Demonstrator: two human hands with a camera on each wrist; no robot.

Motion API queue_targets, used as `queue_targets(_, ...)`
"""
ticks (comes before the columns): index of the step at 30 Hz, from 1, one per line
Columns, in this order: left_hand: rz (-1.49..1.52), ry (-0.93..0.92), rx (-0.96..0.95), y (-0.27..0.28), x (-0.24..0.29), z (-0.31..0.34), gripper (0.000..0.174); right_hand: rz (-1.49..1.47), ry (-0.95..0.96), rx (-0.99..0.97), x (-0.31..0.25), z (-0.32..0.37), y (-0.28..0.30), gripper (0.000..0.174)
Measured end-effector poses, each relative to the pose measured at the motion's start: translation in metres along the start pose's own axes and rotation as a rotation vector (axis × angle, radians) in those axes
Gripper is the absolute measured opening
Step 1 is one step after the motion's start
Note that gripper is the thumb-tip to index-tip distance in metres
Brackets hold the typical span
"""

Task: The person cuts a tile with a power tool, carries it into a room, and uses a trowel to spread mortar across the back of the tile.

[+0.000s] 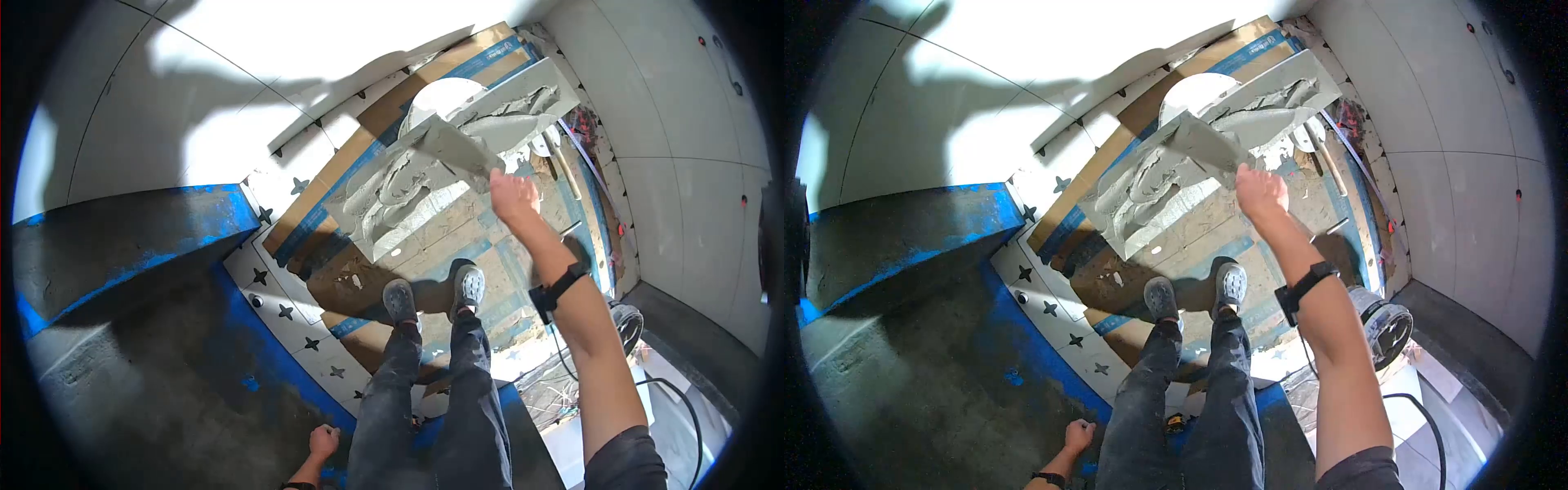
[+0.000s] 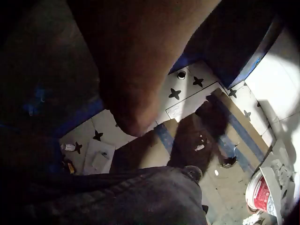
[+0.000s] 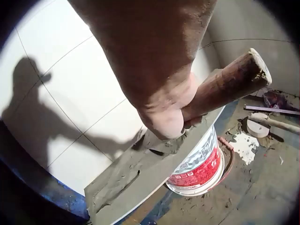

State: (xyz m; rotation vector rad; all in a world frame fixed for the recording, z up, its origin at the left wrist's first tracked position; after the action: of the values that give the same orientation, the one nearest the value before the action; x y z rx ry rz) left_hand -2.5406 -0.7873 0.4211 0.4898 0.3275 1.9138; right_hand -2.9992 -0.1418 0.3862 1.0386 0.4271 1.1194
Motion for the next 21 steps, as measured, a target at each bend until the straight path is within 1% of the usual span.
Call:
queue_targets(2,0.019,0.014,0.002,0.0,0.007,0.002,0.029,-0.008,0.003,-0.041,0.006,-0.009,0.005,0.021)
queue_targets(6,0.048,-0.001,0.002,-0.008,0.011,-0.003,0.027,-0.097,-0.002,-0.023,0.011,-0.011,-0.005,0.021)
queue_targets(8,0.048,-0.071,0.035,-0.008,0.019,-0.003,0.025,-0.144,0.117,-0.108,0.004,0.005,-0.009,0.022)
queue_targets(9,0.044,-0.078,0.033,-0.006,0.021,-0.001,0.025,-0.014,0.081,-0.244,0.009,0.01,-0.006,0.024)
queue_targets(10,0.082,-0.068,0.019,-0.006,0.022,0.001,0.023,-0.017,0.074,-0.241,0.018,0.007,-0.007,0.024)
queue_targets(11,0.12,-0.057,0.006,-0.006,0.023,0.001,0.021,0.011,0.056,-0.167,0.03,0.002,-0.003,0.024)
queue_targets(12,0.117,-0.063,0.008,-0.006,0.02,0.001,0.021,0.038,0.038,-0.092,0.041,-0.004,0.001,0.023)
queue_targets(13,0.106,-0.079,0.001,-0.007,0.013,0.003,0.019,0.053,-0.028,-0.072,0.052,-0.014,0.002,0.02)
queue_targets(14,0.095,-0.094,-0.007,-0.01,0.009,0.008,0.018,0.051,-0.03,-0.07,0.06,-0.021,0.003,0.02)
queue_targets(16,0.086,-0.099,-0.006,-0.012,-0.001,0.015,0.019,0.042,-0.11,0.043,0.087,-0.04,0.018,0.018)
queue_targets(18,0.073,-0.114,-0.004,-0.009,-0.006,0.016,0.019,-0.019,-0.166,0.062,0.107,-0.061,0.025,0.024)
queue_targets(19,0.06,-0.095,-0.018,-0.009,-0.01,0.021,0.019,-0.03,-0.186,0.032,0.115,-0.074,0.025,0.025)
queue_targets(21,0.05,-0.076,-0.026,-0.012,-0.013,0.031,0.02,-0.019,-0.203,0.033,0.133,-0.099,0.027,0.025)
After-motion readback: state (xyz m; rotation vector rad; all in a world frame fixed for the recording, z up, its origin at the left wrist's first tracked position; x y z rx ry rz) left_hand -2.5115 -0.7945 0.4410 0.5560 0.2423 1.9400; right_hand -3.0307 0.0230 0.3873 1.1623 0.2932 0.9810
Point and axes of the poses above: each hand's wrist, its own z-axis away from the middle knuckle, its own y-axis out of the back of the hand, x = y × z, the point moved 9 cm from there along -z, towards the middle knuckle, and after that the axes turned 14 degrees about -y, right-handed, at the moved point
